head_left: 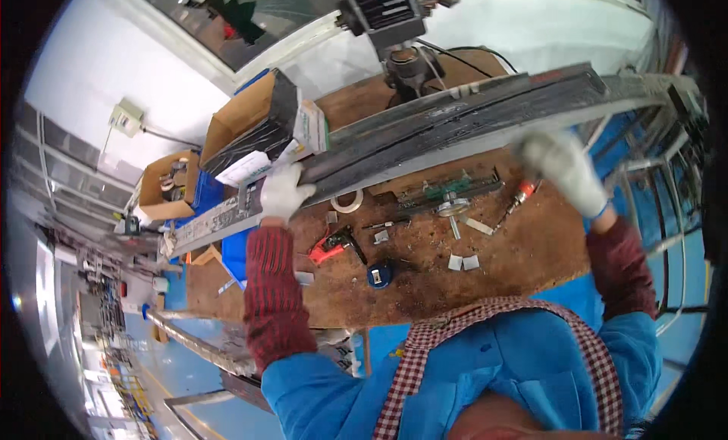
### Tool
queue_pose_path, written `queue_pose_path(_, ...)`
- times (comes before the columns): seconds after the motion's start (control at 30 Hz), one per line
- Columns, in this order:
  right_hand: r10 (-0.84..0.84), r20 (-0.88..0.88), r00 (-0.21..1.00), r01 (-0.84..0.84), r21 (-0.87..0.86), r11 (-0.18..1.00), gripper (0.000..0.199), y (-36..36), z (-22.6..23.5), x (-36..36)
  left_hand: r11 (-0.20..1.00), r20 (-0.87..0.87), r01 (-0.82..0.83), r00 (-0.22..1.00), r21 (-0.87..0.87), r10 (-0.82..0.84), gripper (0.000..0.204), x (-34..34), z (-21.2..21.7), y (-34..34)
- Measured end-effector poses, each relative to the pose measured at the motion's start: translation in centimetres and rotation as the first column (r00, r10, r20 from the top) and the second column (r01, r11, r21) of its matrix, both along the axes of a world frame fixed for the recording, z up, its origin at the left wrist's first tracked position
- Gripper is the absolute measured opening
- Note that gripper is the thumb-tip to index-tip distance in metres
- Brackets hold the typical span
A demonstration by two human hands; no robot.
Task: Taking metal parts from a storage rack, placing them into a machine fixture, and operating the machine.
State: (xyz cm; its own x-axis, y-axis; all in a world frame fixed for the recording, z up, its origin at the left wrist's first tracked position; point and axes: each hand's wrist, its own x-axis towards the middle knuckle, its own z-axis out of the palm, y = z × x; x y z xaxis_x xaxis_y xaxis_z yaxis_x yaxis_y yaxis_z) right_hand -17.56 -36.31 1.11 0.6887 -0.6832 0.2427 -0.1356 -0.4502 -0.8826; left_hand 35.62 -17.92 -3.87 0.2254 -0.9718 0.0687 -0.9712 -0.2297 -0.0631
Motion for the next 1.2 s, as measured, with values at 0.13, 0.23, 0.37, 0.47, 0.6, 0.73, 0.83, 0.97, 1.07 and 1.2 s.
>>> queue_pose_path(0.13, 0.103, -0.047, 0.994, -0.055, 0.595, 0.802, 0.029, 7.8, -7.5, 2.3, 0.992, -0.164, 0.116, 0.979, -0.056, -0.124, 0.048, -7.3, 1.3, 6.5)
queue_pose_path(0.23, 0.076, 0.134, 0.988, -0.151, 0.740, 0.656, 0.030, 10.6, -13.7, 4.6, 0.985, -0.164, -0.105, 0.978, 0.136, 0.127, 0.050, -15.2, 1.8, 9.8)
queue_pose_path(0.37, -0.025, 0.530, 0.848, -0.480, 0.787, 0.387, 0.028, 14.2, -14.3, 7.3, 0.851, -0.380, -0.200, 0.828, 0.486, 0.412, 0.054, -24.9, 5.9, 13.8)
queue_pose_path(0.47, -0.029, 0.362, 0.932, -0.320, 0.856, 0.405, 0.016, 16.8, -18.4, 8.4, 0.848, -0.157, -0.237, 0.925, 0.474, 0.346, 0.054, -28.3, 3.6, 17.5)
queue_pose_path(0.6, -0.128, 0.344, 0.930, -0.237, 0.829, 0.507, 0.014, 16.5, -17.5, 6.2, 0.935, -0.368, -0.044, 0.912, 0.352, 0.182, 0.068, -26.8, 1.7, 20.1)
queue_pose_path(0.73, -0.238, 0.282, 0.929, -0.066, 0.762, 0.644, 0.015, 17.4, -13.4, 1.1, 0.907, -0.320, 0.023, 0.939, 0.420, 0.124, 0.071, -27.4, 1.2, 17.7)
queue_pose_path(0.83, -0.316, 0.252, 0.915, 0.059, 0.690, 0.722, 0.017, 18.2, -9.4, -3.1, 0.960, -0.454, 0.211, 0.884, 0.182, -0.108, 0.073, -25.6, -2.3, 14.3)
queue_pose_path(0.97, -0.512, 0.077, 0.856, 0.434, 0.432, 0.790, 0.025, 17.5, 0.7, -13.8, 0.931, -0.238, 0.311, 0.935, 0.191, -0.263, 0.072, -31.7, 3.5, 8.8)
queue_pose_path(1.07, -0.639, 0.118, 0.760, 0.595, 0.270, 0.757, 0.033, 15.5, 3.5, -23.2, 0.892, -0.238, 0.451, 0.865, -0.022, -0.442, 0.071, -40.5, 8.4, 6.5)
queue_pose_path(1.2, -0.679, 0.295, 0.672, 0.598, 0.323, 0.733, 0.030, 16.2, 10.1, -35.9, 0.801, -0.217, 0.511, 0.783, -0.310, -0.583, 0.079, -49.9, 12.1, 2.8)
